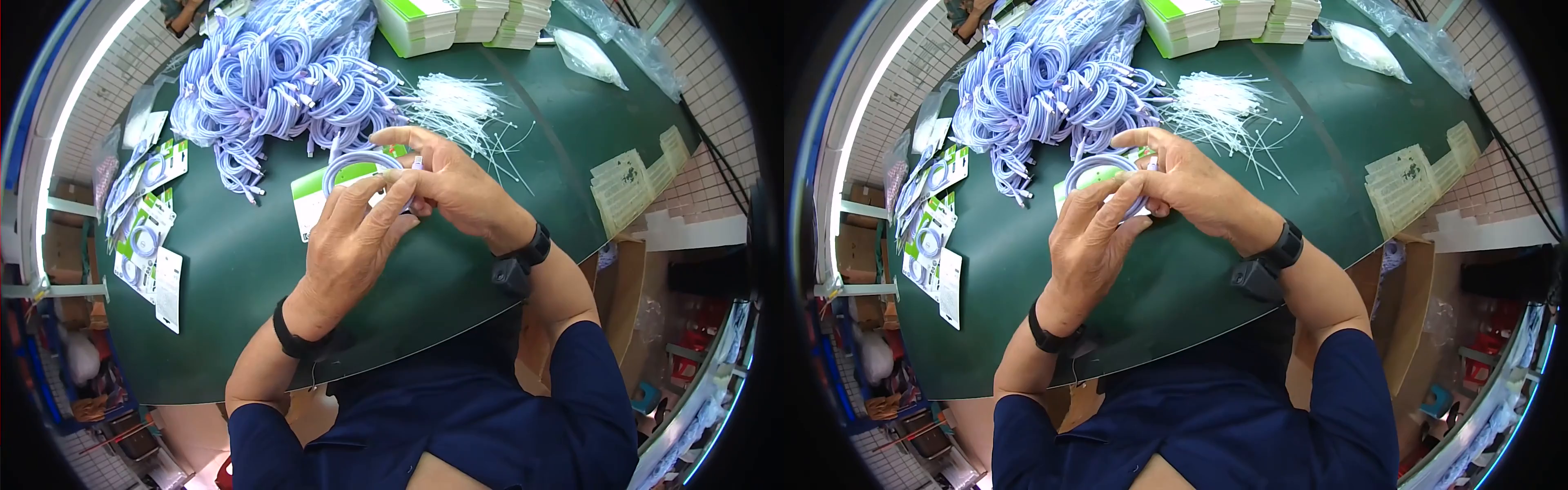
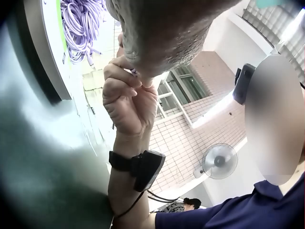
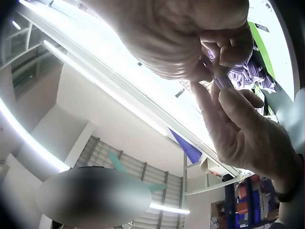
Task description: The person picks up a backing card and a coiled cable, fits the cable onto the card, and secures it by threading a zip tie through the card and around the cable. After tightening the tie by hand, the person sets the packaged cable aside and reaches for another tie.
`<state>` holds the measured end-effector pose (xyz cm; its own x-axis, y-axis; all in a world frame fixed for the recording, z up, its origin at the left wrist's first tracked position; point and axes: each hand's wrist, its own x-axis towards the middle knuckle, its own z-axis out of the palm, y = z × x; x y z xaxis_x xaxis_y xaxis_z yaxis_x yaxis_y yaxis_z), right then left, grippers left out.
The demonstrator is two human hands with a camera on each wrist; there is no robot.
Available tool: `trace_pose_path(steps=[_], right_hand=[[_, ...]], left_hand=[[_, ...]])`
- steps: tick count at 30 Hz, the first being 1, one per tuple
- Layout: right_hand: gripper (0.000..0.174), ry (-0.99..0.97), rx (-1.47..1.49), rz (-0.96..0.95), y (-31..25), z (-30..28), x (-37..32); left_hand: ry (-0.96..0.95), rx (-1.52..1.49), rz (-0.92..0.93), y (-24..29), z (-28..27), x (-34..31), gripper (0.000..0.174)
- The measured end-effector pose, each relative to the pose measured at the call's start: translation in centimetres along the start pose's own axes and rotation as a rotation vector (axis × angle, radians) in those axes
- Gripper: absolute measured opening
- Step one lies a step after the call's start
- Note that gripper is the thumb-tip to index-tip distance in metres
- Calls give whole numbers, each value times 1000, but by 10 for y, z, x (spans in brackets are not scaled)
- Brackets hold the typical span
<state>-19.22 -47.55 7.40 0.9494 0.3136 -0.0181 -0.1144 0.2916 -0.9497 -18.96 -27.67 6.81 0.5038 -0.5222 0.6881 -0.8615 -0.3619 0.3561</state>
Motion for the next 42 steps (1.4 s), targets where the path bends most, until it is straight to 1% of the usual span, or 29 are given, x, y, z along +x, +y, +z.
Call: trace_pose_path(steps=[1, 2, 4, 9, 10, 13, 16, 18, 21, 22, 24, 25, 28, 29, 32, 33, 36, 38, 41, 42], right_hand=[[42, 2, 9, 1, 1, 1, 0], [45, -7, 28, 16, 1, 1, 1], [50, -26, 65, 47, 3, 3, 1], [46, -42, 92, 102, 1, 11, -1], [45, -42, 79, 107, 0, 13, -2], [44, -42, 47, 116, 0, 17, -2], [43, -14, -79, 61, -1, 23, -3], [43, -39, -111, 64, -3, 22, -4], [45, -89, -178, 69, -7, 20, -6], [47, -73, -296, -45, -9, 21, -8], [50, -54, -529, -276, -13, 22, -13], [50, -70, -540, -272, -17, 22, -14], [43, -212, -999, -767, -33, 24, -16], [43, -226, -1001, -765, -32, 28, -17], [31, -262, -1394, -626, -19, 46, -23], [31, -266, -1396, -622, -16, 48, -21], [25, -335, -1469, -495, -7, 48, -16], [26, -345, -1448, -503, -5, 47, -13], [27, -343, -1408, -521, -4, 45, -13], [27, -349, -1353, -533, -4, 44, -14]], left_hand=[[52, -33, 55, -2, -1, -2, 64], [43, -34, 54, -4, -4, -3, 64], [53, -49, 75, -5, -10, -5, 57], [27, -67, 89, -10, -21, -10, 47], [20, -62, 86, -11, -23, -11, 47], [27, -5, 126, -9, -27, -9, 40], [30, 1, 112, -10, -26, -11, 35], [37, 5, 104, -9, -27, -13, 33], [17, -90, 67, -7, -34, -14, 30], [30, -87, 65, -7, -36, -14, 30], [-11, -177, 81, -5, -45, -12, 28], [-31, -222, 88, -3, -49, -11, 28], [-28, -229, 113, 0, -59, -11, 28], [-40, -237, 129, 0, -60, -12, 28], [-58, -268, 149, 3, -63, -19, 26], [-73, -286, 165, 3, -63, -21, 26], [-111, -250, 195, -4, -66, -25, 30], [-137, -232, 207, -6, -68, -28, 32], [-130, -14, 321, -3, -75, -26, 39], [-136, -16, 321, -5, -75, -27, 39]])
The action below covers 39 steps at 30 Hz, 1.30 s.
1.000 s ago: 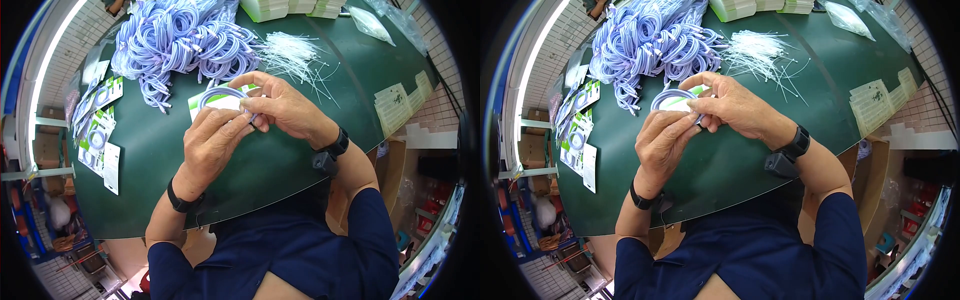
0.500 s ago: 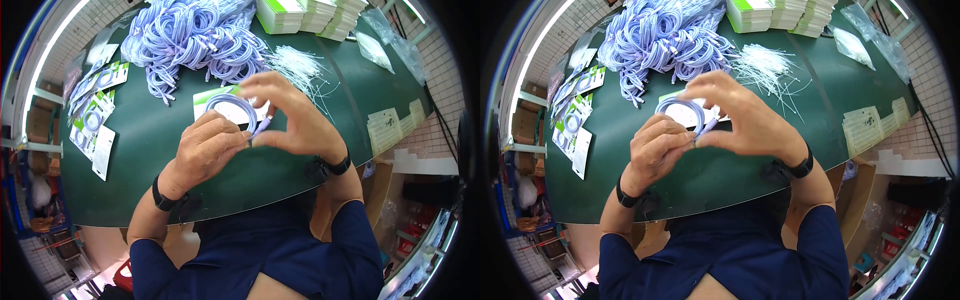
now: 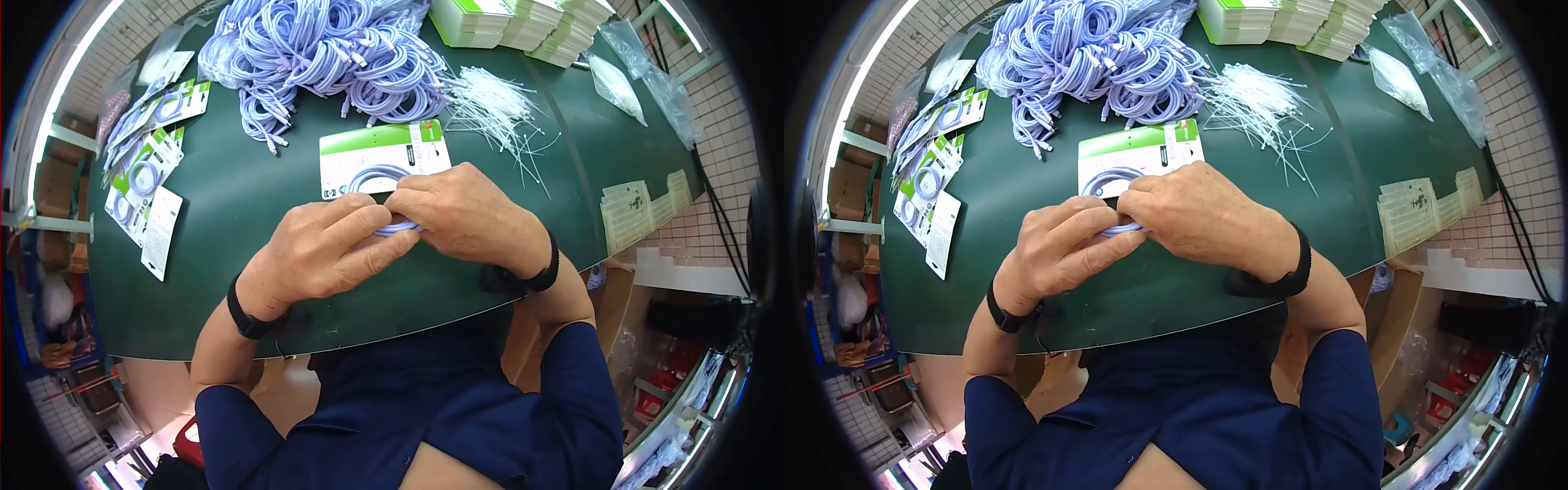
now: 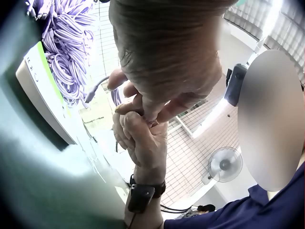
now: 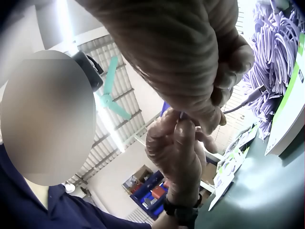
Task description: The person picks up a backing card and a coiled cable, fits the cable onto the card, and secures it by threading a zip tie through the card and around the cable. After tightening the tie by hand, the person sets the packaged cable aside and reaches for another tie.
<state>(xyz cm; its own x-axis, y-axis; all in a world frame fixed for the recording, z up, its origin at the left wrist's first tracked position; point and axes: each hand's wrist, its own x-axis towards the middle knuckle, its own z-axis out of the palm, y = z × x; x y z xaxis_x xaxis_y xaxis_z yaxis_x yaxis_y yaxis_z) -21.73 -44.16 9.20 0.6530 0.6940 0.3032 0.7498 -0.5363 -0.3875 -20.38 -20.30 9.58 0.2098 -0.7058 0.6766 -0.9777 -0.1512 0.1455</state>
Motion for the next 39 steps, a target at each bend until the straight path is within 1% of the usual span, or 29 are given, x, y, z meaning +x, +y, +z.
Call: trace_pose_path(steps=[2, 3, 4, 6, 7, 10, 15, 18, 19, 22, 23, 26, 27, 28, 30, 31, 32, 34, 35, 36, 39], right_hand=[[28, 42, 100, -30, 1, -3, 0], [28, 49, 105, -26, 1, -6, -1], [29, 30, 221, -12, -1, -11, -1], [32, -8, 453, 11, -1, -17, -2], [32, -2, 459, 11, 1, -16, -3], [33, 2, 596, 4, 10, -13, -6], [29, 22, 628, 33, 13, -22, -6], [24, 83, 601, -57, 13, -25, -7], [24, 84, 595, -56, 15, -26, -7], [23, 180, 585, -117, 19, -20, -8], [23, 176, 589, -110, 19, -19, -9], [22, 283, 512, -85, 25, -17, -8], [22, 286, 515, -81, 28, -16, -7], [22, 340, 466, -72, 31, -16, -8], [21, 452, 363, -52, 39, -17, -9], [21, 463, 362, -43, 43, -18, -11], [20, 481, 328, -1, 47, -20, -12], [19, 512, 259, 81, 55, -23, -15], [19, 522, 257, 89, 59, -22, -16], [19, 527, 244, 93, 62, -20, -16], [19, 545, 215, 96, 68, -15, -14]], left_hand=[[24, -20, 4, -3, -2, -3, 40], [34, -31, 6, -4, -3, -4, 41], [26, -34, 7, -3, -4, -4, 41], [-10, -89, -67, 2, -9, -2, 39], [-29, -115, -105, 3, -10, -2, 39], [-51, -125, -130, 3, -9, -4, 38], [-71, -167, -154, -1, -6, -4, 37], [-64, -170, -93, -3, -7, 1, 36], [-54, -173, -72, -4, -6, 3, 35], [-81, -147, -20, -13, -10, 7, 36], [-99, -136, 5, -16, -8, 8, 36], [-67, -150, 29, -34, 1, 12, 37], [-53, -153, 46, -38, 3, 13, 37], [-59, -158, 48, -39, 5, 12, 37], [129, -115, -118, -43, 16, 10, 38], [219, -94, -198, -45, 20, 8, 38], [209, -103, -190, -48, 24, 5, 38], [-16, -115, -472, -53, 31, -2, 53], [-131, -116, -611, -56, 34, -5, 60], [-139, -119, -603, -57, 39, -6, 60], [-319, 118, -551, -58, 55, -7, 87]])
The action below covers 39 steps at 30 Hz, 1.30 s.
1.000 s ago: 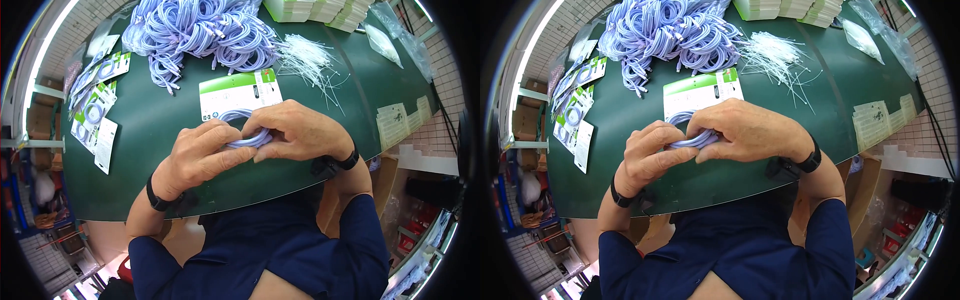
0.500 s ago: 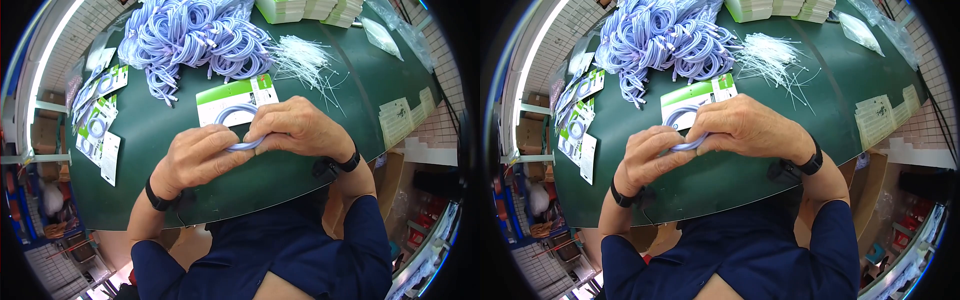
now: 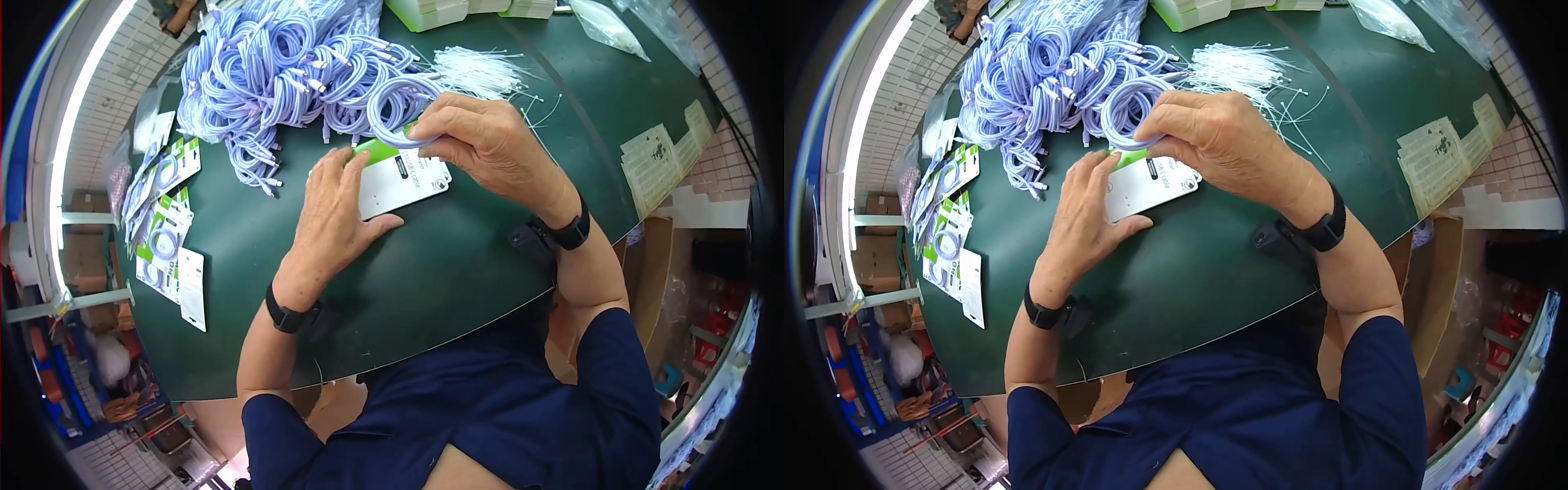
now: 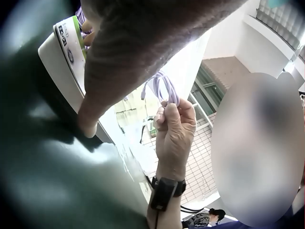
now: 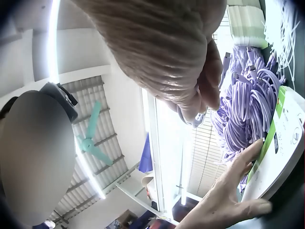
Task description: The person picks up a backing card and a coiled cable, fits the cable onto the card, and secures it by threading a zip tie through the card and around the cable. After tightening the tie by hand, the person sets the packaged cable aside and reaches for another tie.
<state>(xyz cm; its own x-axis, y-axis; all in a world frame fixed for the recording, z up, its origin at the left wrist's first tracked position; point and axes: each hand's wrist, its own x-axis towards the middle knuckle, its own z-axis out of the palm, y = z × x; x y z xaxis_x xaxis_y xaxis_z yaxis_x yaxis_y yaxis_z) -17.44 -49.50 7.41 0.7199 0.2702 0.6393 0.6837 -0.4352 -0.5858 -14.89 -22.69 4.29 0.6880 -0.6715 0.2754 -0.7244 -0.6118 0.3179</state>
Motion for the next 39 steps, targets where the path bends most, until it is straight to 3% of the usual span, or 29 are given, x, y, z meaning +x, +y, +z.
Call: trace_pose_path(steps=[4, 9, 12, 13, 16, 20, 24, 27, 29, 33, 36, 37, 39], right_hand=[[19, -5, -9, 4, 0, 3, -1], [18, 1, -4, 12, 1, 3, -2], [18, 13, 18, 11, 0, 3, -1], [18, 21, 13, 19, -1, 3, -2], [19, 12, 5, 26, -6, 4, -1], [21, 69, 53, 13, -18, 4, 0], [22, 35, 143, 8, -37, 14, -5], [23, -85, 109, -113, -49, 36, -8], [24, -96, 87, -98, -49, 49, -12], [26, -84, 34, -75, -41, 63, -18], [27, -29, 48, -70, -36, 67, -21], [27, -29, 54, -114, -35, 67, -21], [28, -35, 70, -199, -35, 68, -23]], left_hand=[[-137, -21, -18, -14, 0, 9, 102], [-176, -54, -18, -16, -11, 9, 96], [-107, -13, 70, -19, -14, 7, 67], [-98, -14, 63, -20, -16, 6, 67], [126, 167, 233, -19, -21, 5, 36], [195, 392, 233, 37, -54, -17, 20], [14, 263, 124, 67, -53, -50, 18], [5, 170, 54, 63, -40, -58, 14], [-1, 131, 33, 57, -35, -59, 13], [61, 64, 18, 44, -30, -57, 19], [538, -40, 271, 41, -26, -54, 16], [529, -38, 269, 45, -27, -62, 16], [389, -372, 63, 68, -31, -95, 23]])
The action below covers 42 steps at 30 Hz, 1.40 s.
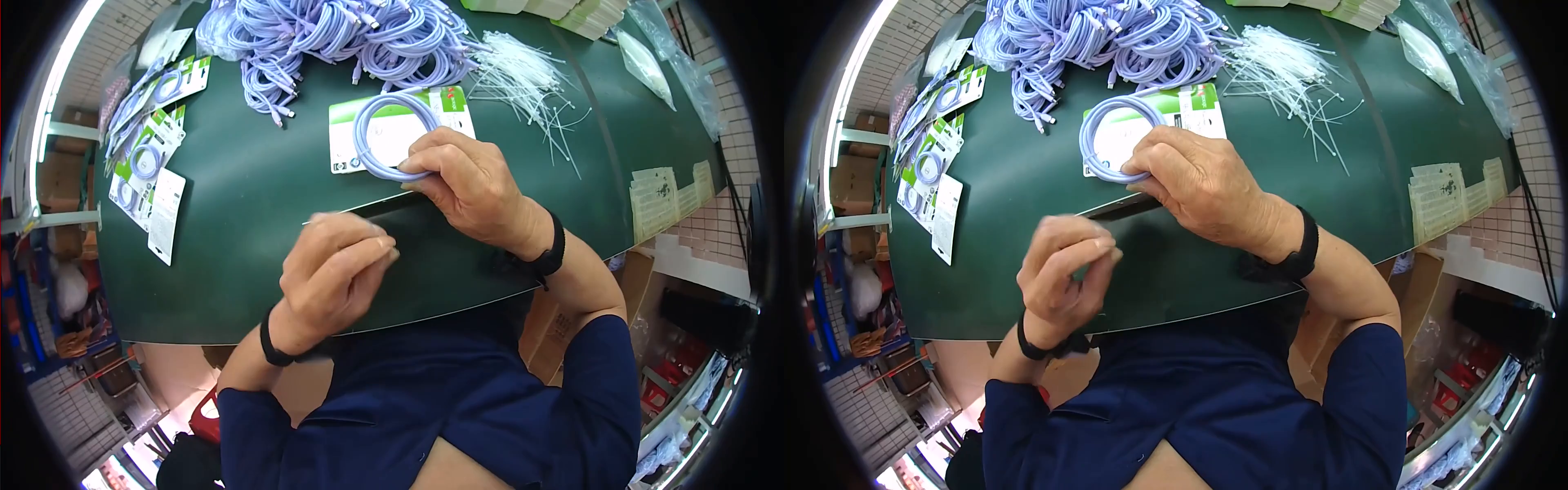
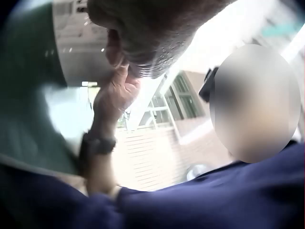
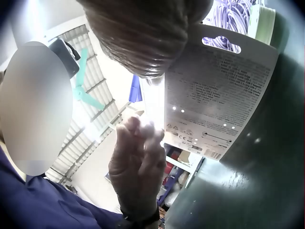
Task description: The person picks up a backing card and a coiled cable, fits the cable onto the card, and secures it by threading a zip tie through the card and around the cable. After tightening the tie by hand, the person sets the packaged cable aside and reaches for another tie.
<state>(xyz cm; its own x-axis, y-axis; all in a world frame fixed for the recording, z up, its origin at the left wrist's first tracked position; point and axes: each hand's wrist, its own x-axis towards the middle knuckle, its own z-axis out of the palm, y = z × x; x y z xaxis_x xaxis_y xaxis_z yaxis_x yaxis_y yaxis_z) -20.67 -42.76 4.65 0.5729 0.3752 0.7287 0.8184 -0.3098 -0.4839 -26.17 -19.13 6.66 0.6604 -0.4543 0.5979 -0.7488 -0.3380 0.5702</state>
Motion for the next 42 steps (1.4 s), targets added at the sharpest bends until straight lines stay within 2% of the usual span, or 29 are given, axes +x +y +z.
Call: trace_pose_path(steps=[1, 2, 5, 6, 9, 13, 14, 17, 25, 29, 34, 37, 42], right_hand=[[28, -3, 12, 9, -1, 1, 0], [28, -20, 23, -19, -3, 2, 0], [27, -69, 60, -80, -7, 5, -2], [28, -79, 66, -107, -9, 7, -3], [30, -102, 80, -162, -14, 10, -5], [32, -176, 77, -187, -23, 11, -7], [32, -213, 100, -145, -26, 11, -6], [33, -286, 143, -63, -31, 6, 1], [35, -245, 10, -27, -41, -15, 20], [33, -185, -48, 10, -27, -14, 13], [30, -142, -16, 83, -13, -21, 9], [28, -131, 50, 130, -8, -23, 7], [28, -170, 135, 190, -1, -15, 4]], left_hand=[[-38, -143, -150, 7, -2, -9, 26], [-37, -142, -166, 7, -2, -16, 26], [-145, -960, -1157, 5, 1, -36, 35], [-134, -962, -1167, 8, 1, -39, 35], [256, -1546, -1455, 24, -3, -26, 39], [363, -1451, -1494, 34, 1, -30, 36], [366, -1454, -1496, 33, 1, -35, 36], [254, -1408, -1285, 26, 4, -51, 32], [174, -1118, -991, 19, 11, -13, 28], [108, -1099, -897, 2, 17, 3, 29], [-15, -1055, -847, -7, 21, 18, 32], [88, -1103, -836, -7, 29, 23, 35], [58, -977, -961, -18, 33, 31, 38]])
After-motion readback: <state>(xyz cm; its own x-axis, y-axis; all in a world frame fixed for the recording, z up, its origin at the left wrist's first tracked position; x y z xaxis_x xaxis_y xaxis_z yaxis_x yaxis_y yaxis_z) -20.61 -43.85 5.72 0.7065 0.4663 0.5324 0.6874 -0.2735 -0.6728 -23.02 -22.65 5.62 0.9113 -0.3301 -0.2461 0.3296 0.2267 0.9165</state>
